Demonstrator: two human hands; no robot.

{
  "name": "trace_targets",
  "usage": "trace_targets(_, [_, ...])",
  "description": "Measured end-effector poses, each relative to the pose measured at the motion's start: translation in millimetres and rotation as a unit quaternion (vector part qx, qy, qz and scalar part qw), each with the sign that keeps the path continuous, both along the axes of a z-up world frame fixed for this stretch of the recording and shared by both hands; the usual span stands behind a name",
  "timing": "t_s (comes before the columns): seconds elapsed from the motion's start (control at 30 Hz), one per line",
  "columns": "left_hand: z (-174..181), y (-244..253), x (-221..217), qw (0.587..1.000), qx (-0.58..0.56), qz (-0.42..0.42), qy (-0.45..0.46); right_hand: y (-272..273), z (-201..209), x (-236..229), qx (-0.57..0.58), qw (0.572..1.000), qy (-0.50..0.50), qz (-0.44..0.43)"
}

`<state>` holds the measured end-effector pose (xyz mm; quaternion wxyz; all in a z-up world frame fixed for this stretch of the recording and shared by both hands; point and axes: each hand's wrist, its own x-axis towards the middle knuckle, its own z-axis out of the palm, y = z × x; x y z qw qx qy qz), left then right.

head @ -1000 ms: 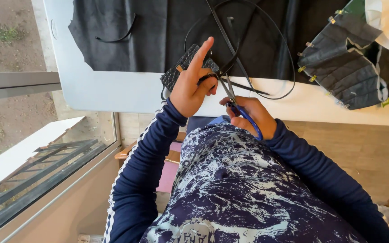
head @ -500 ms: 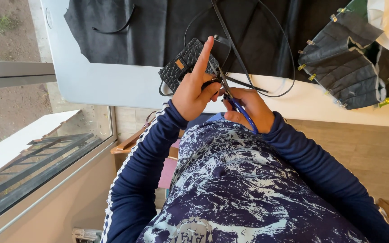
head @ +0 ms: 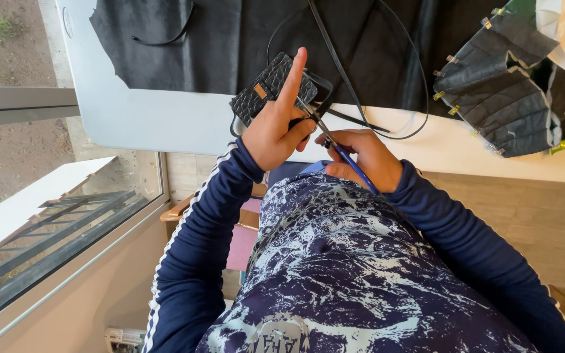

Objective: Assembling a small leather bag by attaching straps and trimming excess material with scissors

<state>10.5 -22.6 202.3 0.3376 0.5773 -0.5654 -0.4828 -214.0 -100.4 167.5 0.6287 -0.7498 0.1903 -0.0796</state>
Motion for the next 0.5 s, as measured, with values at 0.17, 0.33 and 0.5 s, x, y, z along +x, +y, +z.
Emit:
trace_targets(0.17, [5.3,-2.1,1.9,1.000,0.025,-0.008,0.002,4.2,-7.1,-2.4,0.001,1.000,0.014,-0.017])
trace_targets(0.33, [3.1,-1.9,3.6,1.000,0.024,-0.011,0.013,10.2,-13.7,-3.0,0.006,0.998,0.029,-0.047])
trace_targets(0.5, [0.4,-1.0,4.6,0.999,0.028,-0.013,0.022,16.4,-18.3,-4.7,0.017,0.997,0.032,-0.065])
